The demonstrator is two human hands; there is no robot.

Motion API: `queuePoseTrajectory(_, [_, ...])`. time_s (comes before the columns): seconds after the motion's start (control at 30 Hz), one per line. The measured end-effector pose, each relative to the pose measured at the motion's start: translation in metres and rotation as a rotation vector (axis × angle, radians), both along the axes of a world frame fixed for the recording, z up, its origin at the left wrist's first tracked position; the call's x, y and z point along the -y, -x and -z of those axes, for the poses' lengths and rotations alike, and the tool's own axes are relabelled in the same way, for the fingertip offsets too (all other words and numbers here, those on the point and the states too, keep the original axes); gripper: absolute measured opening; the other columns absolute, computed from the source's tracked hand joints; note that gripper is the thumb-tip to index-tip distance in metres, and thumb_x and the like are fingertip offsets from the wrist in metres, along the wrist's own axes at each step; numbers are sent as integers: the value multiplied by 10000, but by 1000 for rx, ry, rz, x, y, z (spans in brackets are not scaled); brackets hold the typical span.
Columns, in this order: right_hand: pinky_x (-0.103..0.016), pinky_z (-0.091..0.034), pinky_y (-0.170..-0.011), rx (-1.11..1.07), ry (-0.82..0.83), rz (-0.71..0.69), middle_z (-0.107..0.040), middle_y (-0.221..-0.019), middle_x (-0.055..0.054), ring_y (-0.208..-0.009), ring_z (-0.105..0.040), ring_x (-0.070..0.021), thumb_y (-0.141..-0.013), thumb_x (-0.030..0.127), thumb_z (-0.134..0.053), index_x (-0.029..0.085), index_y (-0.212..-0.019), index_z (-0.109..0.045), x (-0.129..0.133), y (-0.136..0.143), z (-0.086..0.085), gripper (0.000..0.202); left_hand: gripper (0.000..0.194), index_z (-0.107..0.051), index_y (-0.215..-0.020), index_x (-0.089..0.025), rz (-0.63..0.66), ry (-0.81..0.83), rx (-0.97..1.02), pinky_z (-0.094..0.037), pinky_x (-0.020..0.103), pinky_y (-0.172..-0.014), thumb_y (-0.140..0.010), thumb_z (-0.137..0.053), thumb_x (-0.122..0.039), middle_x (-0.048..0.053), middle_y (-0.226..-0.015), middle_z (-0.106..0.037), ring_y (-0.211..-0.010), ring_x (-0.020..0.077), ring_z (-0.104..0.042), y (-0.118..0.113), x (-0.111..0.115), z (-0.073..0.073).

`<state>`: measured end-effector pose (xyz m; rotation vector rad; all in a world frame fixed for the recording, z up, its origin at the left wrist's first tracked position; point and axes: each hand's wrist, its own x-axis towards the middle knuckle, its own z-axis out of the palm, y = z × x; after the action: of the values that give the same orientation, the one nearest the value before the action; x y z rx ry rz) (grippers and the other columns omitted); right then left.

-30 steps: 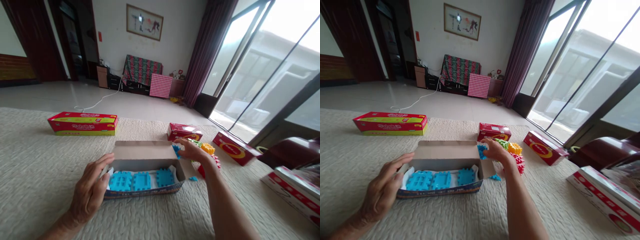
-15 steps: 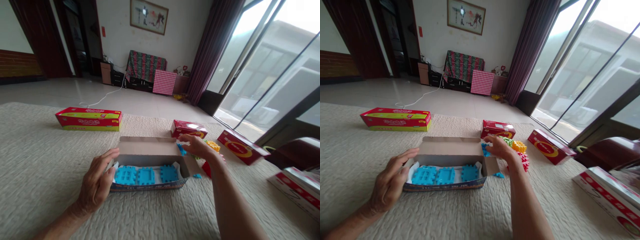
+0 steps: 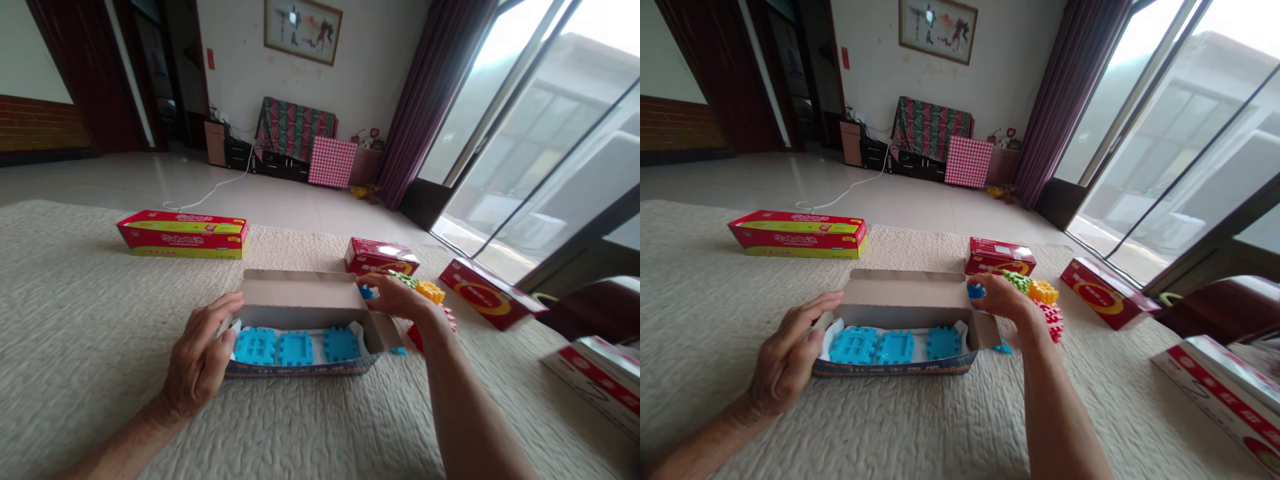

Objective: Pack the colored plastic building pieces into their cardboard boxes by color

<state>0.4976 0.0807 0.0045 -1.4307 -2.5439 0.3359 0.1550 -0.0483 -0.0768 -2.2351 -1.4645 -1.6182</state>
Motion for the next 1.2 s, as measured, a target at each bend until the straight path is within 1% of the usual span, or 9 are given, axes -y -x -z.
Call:
queuePoseTrajectory(0.2, [-373, -517, -846, 1, -56, 63, -721, -1040, -86, -943, -670, -234, -755, 219, -612, 199, -1069, -671, -1, -1, -3, 320, 370, -512, -1268, -194, -4, -19, 0, -390, 412, -1067, -920, -391, -221, 89, -1329, -553, -1246, 248, -504, -2, 0, -2])
queuePoseTrajectory(0.33, [-380, -510, -754, -23, -248, 125, -715, -958, -86, -831, -667, -235, -766, 342, -615, 196, -1078, -661, 7, 1, -23, 348, 356, -515, -1255, -183, -2, -27, -3, -394, 410, -1058, -923, -389, -208, 97, -1317, -561, -1236, 239, -508, -3, 0, -5])
queuePoseTrajectory(0.4, [-378, -498, -730, -39, -319, 95, -709, -926, -82, -804, -658, -233, -766, 382, -622, 198, -1082, -658, 20, 9, -38, 368, 352, -517, -1251, -180, -3, -30, -1, -394, 410, -1058, -923, -390, -209, 100, -1312, -564, -1237, 239, -506, -4, 1, -6])
queuePoseTrajectory(0.47, [-370, -490, -731, -45, -334, 63, -705, -930, -75, -802, -654, -226, -769, 382, -628, 208, -1096, -650, 38, 24, -52, 371, 354, -517, -1251, -180, -7, -28, 0, -395, 409, -1058, -923, -391, -212, 101, -1309, -568, -1239, 239, -505, -4, 1, -6])
queuePoseTrajectory(0.57, [-327, -485, -762, -70, -217, -119, -696, -1019, -49, -854, -649, -195, -763, 341, -652, 234, -1107, -637, 66, 53, -63, 360, 354, -520, -1250, -182, -8, -27, 2, -396, 410, -1058, -922, -391, -212, 100, -1300, -574, -1237, 237, -508, -4, 1, -6])
queuePoseTrajectory(0.67, [-305, -476, -790, -29, -45, -260, -685, -1071, -39, -906, -638, -185, -750, 295, -666, 230, -1112, -636, 85, 81, -59, 369, 348, -524, -1242, -181, -7, -32, 4, -396, 412, -1059, -920, -393, -207, 100, -1296, -577, -1234, 234, -511, -4, 1, -5])
queuePoseTrajectory(0.8, [-309, -456, -842, 16, 32, -295, -679, -1095, -54, -955, -625, -193, -739, 249, -657, 203, -1124, -636, 92, 103, -48, 388, 343, -527, -1232, -179, -14, -35, 2, -402, 410, -1055, -916, -392, -199, 102, -1293, -579, -1235, 233, -511, -4, 0, -5])
queuePoseTrajectory(1.03, [-272, -453, -757, 37, 55, -293, -676, -1075, -57, -878, -628, -173, -737, 215, -628, 193, -1116, -641, 93, 109, -42, 380, 340, -526, -1229, -174, -9, -33, -4, -397, 416, -1054, -917, -392, -189, 108, -1287, -577, -1229, 234, -512, -4, 1, -7])
queuePoseTrajectory(1.2, [-285, -453, -789, 27, 37, -287, -671, -1093, -52, -901, -623, -180, -735, 204, -624, 205, -1111, -642, 96, 109, -43, 376, 338, -529, -1227, -172, -6, -36, -1, -396, 416, -1053, -919, -390, -192, 109, -1292, -572, -1229, 235, -511, -5, 0, -6])
